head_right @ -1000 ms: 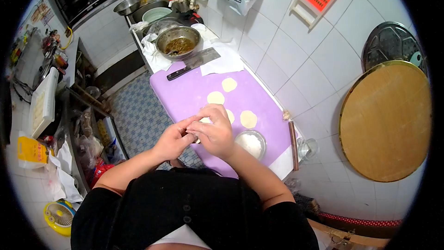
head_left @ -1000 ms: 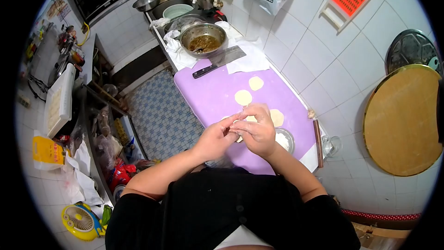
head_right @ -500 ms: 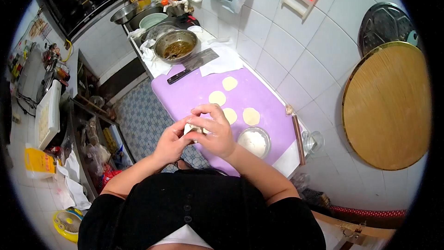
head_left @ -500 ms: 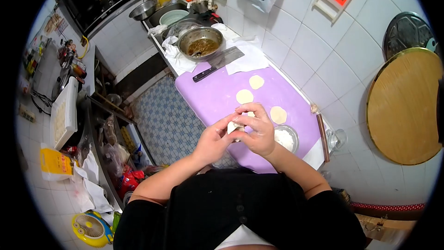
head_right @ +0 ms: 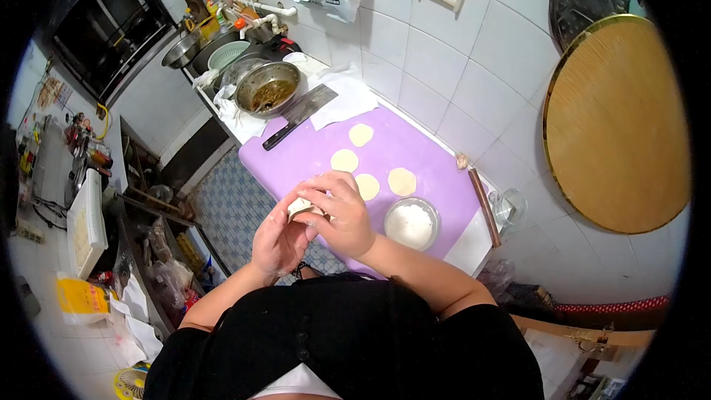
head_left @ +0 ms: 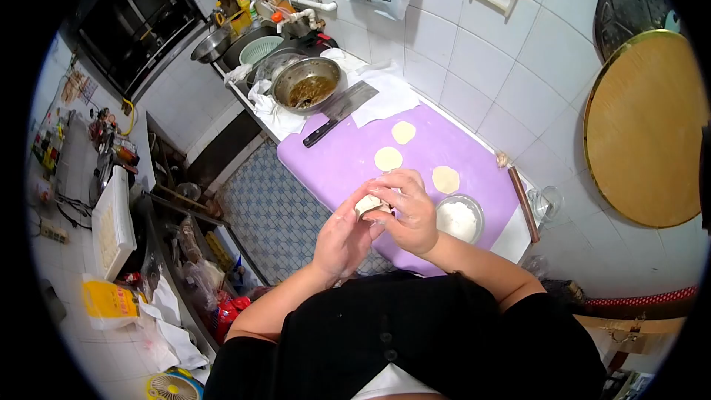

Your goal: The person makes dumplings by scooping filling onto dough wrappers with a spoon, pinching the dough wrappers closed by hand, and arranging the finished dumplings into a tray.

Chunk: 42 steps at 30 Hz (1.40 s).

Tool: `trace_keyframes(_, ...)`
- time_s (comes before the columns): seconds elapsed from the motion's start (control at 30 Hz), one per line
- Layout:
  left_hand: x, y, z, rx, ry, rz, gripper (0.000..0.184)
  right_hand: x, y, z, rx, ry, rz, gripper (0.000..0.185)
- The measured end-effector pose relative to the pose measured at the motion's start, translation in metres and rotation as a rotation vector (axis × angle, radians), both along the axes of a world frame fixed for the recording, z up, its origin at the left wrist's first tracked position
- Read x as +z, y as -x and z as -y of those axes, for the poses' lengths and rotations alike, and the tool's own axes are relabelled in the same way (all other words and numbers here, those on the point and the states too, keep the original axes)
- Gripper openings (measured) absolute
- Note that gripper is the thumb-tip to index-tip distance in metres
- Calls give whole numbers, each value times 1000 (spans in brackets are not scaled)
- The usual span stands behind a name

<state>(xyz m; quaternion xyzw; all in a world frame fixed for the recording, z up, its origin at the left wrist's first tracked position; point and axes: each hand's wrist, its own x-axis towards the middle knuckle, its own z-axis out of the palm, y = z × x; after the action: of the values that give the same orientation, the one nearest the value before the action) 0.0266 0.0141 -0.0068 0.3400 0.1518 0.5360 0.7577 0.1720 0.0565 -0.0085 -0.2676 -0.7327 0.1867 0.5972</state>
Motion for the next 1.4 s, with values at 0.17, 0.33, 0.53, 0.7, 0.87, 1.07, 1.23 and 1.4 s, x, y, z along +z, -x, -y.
trace_keyframes(0.17, -9, -2, -2, 20, 52, 36, 56, -9, -2, -5, 19, -44, -4, 22)
trace_keyframes(0.33, -11, -7, 0, 93, 28, 119, 53, -9, 2, -3, 41, 30, -112, 20)
trace_keyframes(0.53, -11, -9, -3, 43, 38, 139, 53, 2, -3, -4, 20, 37, -53, 18)
trace_keyframes(0.7, -9, -11, 1, 41, -14, 125, 52, 2, -10, -6, 48, -61, -18, 17)
trace_keyframes(0.87, -14, -10, 2, 40, -27, 122, 49, 6, -15, -2, 10, -87, -27, 19)
trace_keyframes(1.07, -3, -18, 2, -20, -47, 186, 46, 6, -22, 1, -3, -99, -78, 21)
trace_keyframes(1.23, -8, -21, 1, 14, -31, 144, 48, 14, -22, 9, -10, 80, -138, 21)
trace_keyframes(1.4, -9, -27, 2, -77, 6, 272, 48, 3, -25, 8, 26, 62, -162, 18)
